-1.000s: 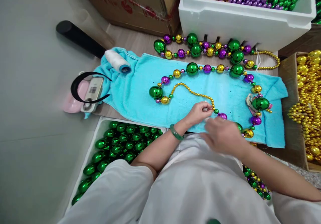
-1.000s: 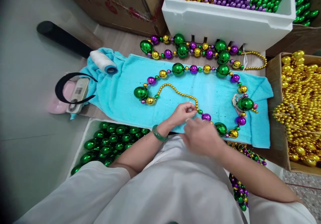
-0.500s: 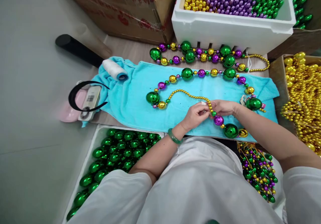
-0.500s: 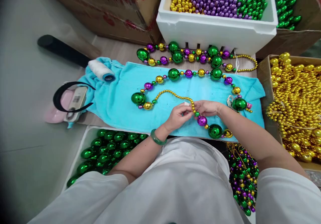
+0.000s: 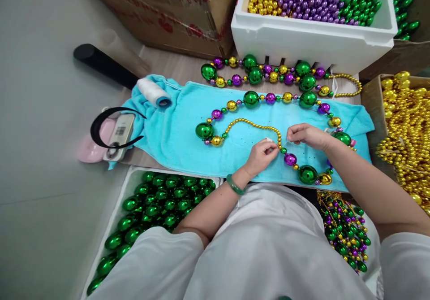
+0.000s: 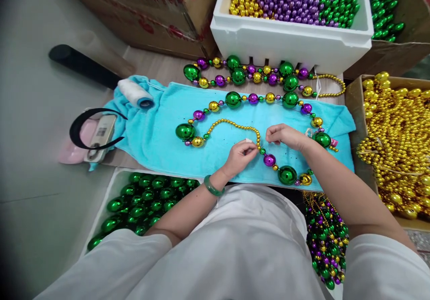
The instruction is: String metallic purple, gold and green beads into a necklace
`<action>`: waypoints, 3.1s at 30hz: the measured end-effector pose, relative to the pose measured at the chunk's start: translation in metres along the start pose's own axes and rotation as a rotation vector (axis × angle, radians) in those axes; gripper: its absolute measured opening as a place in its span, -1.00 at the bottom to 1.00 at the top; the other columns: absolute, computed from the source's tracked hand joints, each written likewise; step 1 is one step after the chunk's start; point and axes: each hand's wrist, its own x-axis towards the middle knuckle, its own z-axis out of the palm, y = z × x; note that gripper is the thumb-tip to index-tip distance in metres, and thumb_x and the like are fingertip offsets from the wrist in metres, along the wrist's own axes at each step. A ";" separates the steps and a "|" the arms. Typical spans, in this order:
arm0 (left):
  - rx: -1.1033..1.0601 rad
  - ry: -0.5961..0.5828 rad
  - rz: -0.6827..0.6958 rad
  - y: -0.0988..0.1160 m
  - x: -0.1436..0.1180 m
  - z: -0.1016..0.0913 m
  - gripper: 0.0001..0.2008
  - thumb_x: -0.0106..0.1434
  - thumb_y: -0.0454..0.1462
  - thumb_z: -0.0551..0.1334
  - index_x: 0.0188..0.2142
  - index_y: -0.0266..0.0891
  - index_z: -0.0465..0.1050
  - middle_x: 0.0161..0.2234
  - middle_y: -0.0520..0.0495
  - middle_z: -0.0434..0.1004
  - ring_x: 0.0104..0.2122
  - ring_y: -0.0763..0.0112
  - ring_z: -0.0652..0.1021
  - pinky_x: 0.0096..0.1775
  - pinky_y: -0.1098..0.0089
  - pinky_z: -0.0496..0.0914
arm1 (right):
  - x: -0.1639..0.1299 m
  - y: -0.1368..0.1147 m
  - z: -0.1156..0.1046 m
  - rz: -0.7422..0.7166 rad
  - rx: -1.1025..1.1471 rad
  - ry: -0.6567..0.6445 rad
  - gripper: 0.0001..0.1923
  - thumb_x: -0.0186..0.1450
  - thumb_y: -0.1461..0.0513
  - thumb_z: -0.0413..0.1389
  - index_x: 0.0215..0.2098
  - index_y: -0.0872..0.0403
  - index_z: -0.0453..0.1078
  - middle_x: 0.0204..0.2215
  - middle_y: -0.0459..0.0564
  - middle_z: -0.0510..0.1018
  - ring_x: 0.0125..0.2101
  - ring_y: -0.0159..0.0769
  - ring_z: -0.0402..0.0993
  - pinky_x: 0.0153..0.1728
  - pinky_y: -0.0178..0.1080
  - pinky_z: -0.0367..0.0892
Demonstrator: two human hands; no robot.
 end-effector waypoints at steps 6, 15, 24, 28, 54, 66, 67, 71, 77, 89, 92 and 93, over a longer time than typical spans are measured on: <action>0.002 -0.033 -0.068 -0.005 -0.001 0.005 -0.89 0.18 -0.34 0.23 -0.48 -0.27 0.45 -0.55 0.08 0.32 -0.49 0.52 0.33 -0.34 0.45 0.24 | -0.017 -0.002 0.014 -0.106 0.447 0.144 -0.73 0.17 0.09 0.11 -0.47 0.05 0.13 -0.33 -0.05 0.47 -0.47 -0.39 0.40 -0.18 -0.08 0.38; 0.013 -0.053 -0.084 -0.004 0.001 0.006 -0.89 0.17 -0.36 0.22 -0.49 -0.27 0.45 -0.54 0.08 0.32 -0.48 0.53 0.33 -0.34 0.45 0.25 | -0.024 0.000 0.017 -0.023 -0.292 0.243 -0.84 0.27 0.18 0.02 -0.44 0.08 0.23 -0.32 -0.01 0.56 -0.61 -0.48 0.23 -0.46 -0.31 0.21; 0.028 -0.054 -0.116 -0.001 0.001 0.005 -0.89 0.16 -0.36 0.22 -0.50 -0.27 0.46 -0.53 0.06 0.35 -0.48 0.53 0.34 -0.35 0.45 0.26 | -0.024 -0.013 0.024 0.068 -1.008 0.123 -0.87 0.15 0.22 0.12 -0.47 0.07 0.51 -0.57 -0.07 0.47 -0.52 -0.37 0.30 -0.46 -0.32 0.11; 0.006 -0.042 -0.169 0.001 -0.001 0.006 -0.89 0.16 -0.35 0.25 -0.51 -0.28 0.46 -0.51 0.05 0.40 -0.49 0.54 0.35 -0.34 0.46 0.27 | -0.023 -0.005 0.022 0.003 -0.822 0.204 -0.85 0.13 0.24 0.09 -0.50 0.10 0.49 -0.67 -0.15 0.37 -0.59 -0.42 0.22 -0.47 -0.32 0.11; 0.187 0.099 -0.070 -0.004 -0.027 0.011 -0.86 0.26 -0.36 0.18 -0.43 -0.23 0.45 -0.43 -0.04 0.47 -0.32 0.39 0.46 -0.21 0.37 0.33 | -0.003 0.027 0.017 0.101 -0.550 0.329 -0.83 -0.02 0.19 0.12 -0.55 0.12 0.49 -0.68 -0.14 0.38 -0.58 -0.41 0.22 -0.51 -0.31 0.12; 0.161 0.158 -0.278 0.007 -0.018 0.004 -0.89 0.15 -0.38 0.27 -0.50 -0.27 0.48 -0.52 0.03 0.44 -0.48 0.50 0.40 -0.33 0.44 0.30 | -0.020 0.001 0.033 -0.031 -0.729 0.287 -0.80 0.11 0.21 0.07 -0.49 0.12 0.52 -0.69 -0.13 0.37 -0.59 -0.40 0.20 -0.49 -0.32 0.09; 0.170 0.151 -0.292 0.008 -0.017 0.004 -0.89 0.15 -0.38 0.27 -0.51 -0.27 0.48 -0.51 0.03 0.45 -0.48 0.50 0.40 -0.33 0.44 0.30 | -0.023 0.001 0.036 -0.029 -0.750 0.296 -0.79 0.13 0.21 0.06 -0.47 0.12 0.52 -0.69 -0.12 0.37 -0.60 -0.40 0.20 -0.49 -0.32 0.08; 0.215 0.139 -0.271 0.012 -0.016 0.001 -0.89 0.16 -0.37 0.27 -0.50 -0.27 0.48 -0.51 0.02 0.47 -0.48 0.48 0.42 -0.34 0.44 0.30 | -0.036 -0.003 0.049 -0.027 -0.858 0.326 -0.76 0.18 0.19 0.04 -0.41 0.08 0.54 -0.69 -0.12 0.37 -0.62 -0.40 0.18 -0.50 -0.31 0.05; 0.223 0.244 -0.122 0.015 -0.020 -0.002 -0.91 0.22 -0.32 0.25 -0.40 -0.25 0.53 -0.44 -0.02 0.51 -0.41 0.47 0.46 -0.30 0.44 0.33 | -0.047 -0.004 0.053 -0.030 -0.911 0.385 -0.76 0.19 0.19 0.04 -0.35 0.05 0.55 -0.66 -0.11 0.39 -0.62 -0.39 0.18 -0.49 -0.30 0.02; -0.402 0.316 -0.307 0.027 -0.012 -0.015 -0.79 0.20 -0.20 0.23 -0.32 -0.32 0.56 -0.37 -0.07 0.51 -0.50 0.55 0.48 -0.47 0.50 0.37 | -0.050 -0.019 0.058 -0.001 -0.999 0.360 -0.76 0.22 0.19 0.03 -0.35 0.03 0.55 -0.67 -0.10 0.43 -0.62 -0.37 0.21 -0.49 -0.31 0.04; -0.453 0.293 -0.289 0.032 -0.010 -0.017 -0.80 0.19 -0.21 0.24 -0.32 -0.31 0.56 -0.31 -0.09 0.54 -0.48 0.55 0.51 -0.48 0.52 0.38 | -0.051 -0.025 0.063 -0.022 -1.077 0.330 -0.75 0.24 0.19 0.01 -0.30 0.00 0.55 -0.60 -0.08 0.50 -0.56 -0.34 0.31 -0.47 -0.31 0.05; -0.456 0.284 -0.279 0.033 -0.009 -0.017 -0.81 0.18 -0.22 0.24 -0.32 -0.31 0.56 -0.31 -0.09 0.55 -0.48 0.55 0.51 -0.48 0.53 0.38 | -0.052 -0.027 0.064 -0.029 -1.104 0.319 -0.74 0.25 0.19 0.01 -0.28 -0.01 0.55 -0.58 -0.07 0.53 -0.53 -0.32 0.34 -0.46 -0.30 0.05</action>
